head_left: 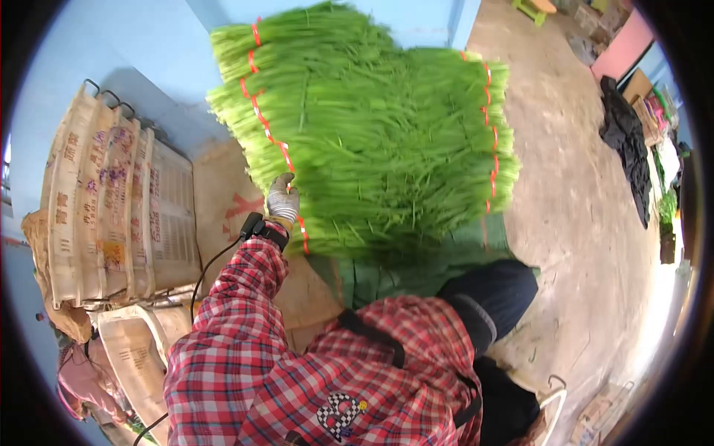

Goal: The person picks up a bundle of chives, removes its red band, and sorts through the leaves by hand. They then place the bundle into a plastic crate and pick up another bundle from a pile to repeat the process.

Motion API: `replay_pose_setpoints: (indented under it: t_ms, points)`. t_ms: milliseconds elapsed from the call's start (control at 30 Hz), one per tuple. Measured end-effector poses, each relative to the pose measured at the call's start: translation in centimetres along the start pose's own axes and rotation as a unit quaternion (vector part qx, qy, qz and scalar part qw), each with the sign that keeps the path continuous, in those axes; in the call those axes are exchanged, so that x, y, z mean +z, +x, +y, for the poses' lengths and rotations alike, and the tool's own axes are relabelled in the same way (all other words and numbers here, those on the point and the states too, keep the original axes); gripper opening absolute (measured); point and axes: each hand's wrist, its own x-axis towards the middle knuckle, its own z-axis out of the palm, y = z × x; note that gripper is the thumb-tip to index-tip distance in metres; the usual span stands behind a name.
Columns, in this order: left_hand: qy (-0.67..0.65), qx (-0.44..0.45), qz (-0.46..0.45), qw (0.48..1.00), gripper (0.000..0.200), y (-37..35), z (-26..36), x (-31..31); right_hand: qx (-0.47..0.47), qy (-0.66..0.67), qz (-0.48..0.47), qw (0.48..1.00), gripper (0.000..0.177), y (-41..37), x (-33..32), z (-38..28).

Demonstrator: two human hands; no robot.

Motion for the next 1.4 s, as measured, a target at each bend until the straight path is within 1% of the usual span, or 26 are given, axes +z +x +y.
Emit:
replay_pose_setpoints:
  t_ms: [67,133,200,267,400,467,500,533,600,633,767,833,867,900,933,967,1000,1033,1067,1100,1133,1200,1267,1300,1333,1400]
  points:
    - [-0.026,0.002,0.013,1.0,0.032,3.6,1.4,0.3,-0.021,-0.021,0.018,0.999,0.054,1.4,-0.1,-2.3]
    - [-0.055,0.064,0.032,0.996,0.034,7.9,4.8,-0.5,-0.038,-0.041,0.031,0.998,0.054,2.8,-0.2,-4.6]
    - [-0.048,0.084,0.055,0.994,0.035,12.5,6.8,-0.9,-0.049,-0.058,0.042,0.996,0.054,4.0,-0.4,-6.9]
    - [0.003,0.128,0.131,0.983,0.04,17.0,8.9,-1.3,-0.062,-0.076,0.049,0.994,0.054,5.2,-0.4,-9.2]
    - [0.066,0.17,0.155,0.971,0.051,25.5,12.1,-3.1,-0.066,-0.091,0.059,0.992,0.054,6.8,-0.7,-12.1]
    - [0.187,0.148,0.132,0.962,0.062,29.4,12.8,-3.9,-0.064,-0.095,0.059,0.992,0.054,7.4,-0.5,-12.8]
    - [0.22,0.12,0.08,0.965,0.076,31.3,12.7,-4.1,-0.063,-0.098,0.058,0.991,0.054,7.6,-0.4,-13.1]
    - [0.218,0.128,0.081,0.964,0.076,32.7,12.6,-4.0,-0.06,-0.099,0.06,0.991,0.054,7.8,-0.3,-13.3]
    - [0.334,0.08,0.033,0.939,0.087,34.9,13.1,-3.9,-0.051,-0.101,0.059,0.992,0.053,8.1,-0.1,-13.4]
    - [0.352,0.05,-0.015,0.934,0.093,36.2,13.3,-4.1,-0.05,-0.102,0.058,0.992,0.053,8.4,-0.3,-13.6]
    - [0.415,0.054,-0.051,0.907,0.094,38.3,14.0,-4.3,-0.03,-0.106,0.056,0.992,0.053,8.5,0.5,-13.0]
    - [0.462,0.061,-0.058,0.883,0.096,39.6,12.6,-3.7,-0.018,-0.106,0.056,0.993,0.053,8.0,0.5,-11.5]
    - [0.43,0.112,-0.055,0.894,0.096,40.1,11.5,-3.9,-0.011,-0.105,0.056,0.993,0.053,7.8,0.7,-9.7]
    - [0.449,0.112,-0.061,0.884,0.096,41.3,9.9,-3.4,0.008,-0.112,0.054,0.992,0.053,6.1,0.6,-7.8]
    - [0.47,0.072,-0.072,0.877,0.097,40.4,12.0,-3.6,0.021,-0.113,0.053,0.992,0.053,5.1,0.9,-6.1]
    - [0.484,0.069,-0.095,0.867,0.097,41.9,11.1,-3.4,0.031,-0.114,0.05,0.992,0.053,4.1,1.2,-4.6]
    - [0.515,0.017,-0.123,0.848,0.093,40.2,16.0,-4.0,0.04,-0.119,0.048,0.991,0.053,3.3,1.5,-3.2]
    - [0.59,0.025,-0.09,0.802,0.087,39.7,17.3,-3.3,0.046,-0.12,0.045,0.991,0.053,2.4,1.5,-2.5]
    - [0.626,0.089,-0.067,0.772,0.071,40.1,16.4,-3.0,0.051,-0.121,0.042,0.99,0.053,2.0,1.7,-1.6]
    - [0.653,0.047,-0.109,0.748,0.056,41.0,16.1,-2.6,0.049,-0.119,0.043,0.991,0.053,1.8,2.1,-1.1]
    - [0.659,0.036,-0.09,0.746,0.045,40.4,16.5,-2.2,0.054,-0.117,0.044,0.991,0.053,1.5,2.0,-0.6]
    - [0.708,0.082,-0.077,0.697,0.052,38.9,18.2,-2.3,0.052,-0.109,0.047,0.992,0.053,1.2,1.6,0.6]
    - [0.586,0.048,-0.099,0.802,0.063,46.0,7.5,-1.6,0.054,-0.107,0.049,0.992,0.053,0.3,1.5,1.1]
    - [0.556,0.025,-0.133,0.82,0.075,43.1,11.6,-2.7,0.055,-0.103,0.052,0.992,0.053,0.4,1.5,1.5]
    - [0.537,0.021,-0.139,0.832,0.079,42.0,13.3,-3.1,0.057,-0.103,0.05,0.992,0.053,0.4,1.8,1.8]
    - [0.578,-0.004,-0.147,0.802,0.084,38.5,18.4,-3.9,0.059,-0.064,0.046,0.995,0.055,-0.1,1.6,1.0]
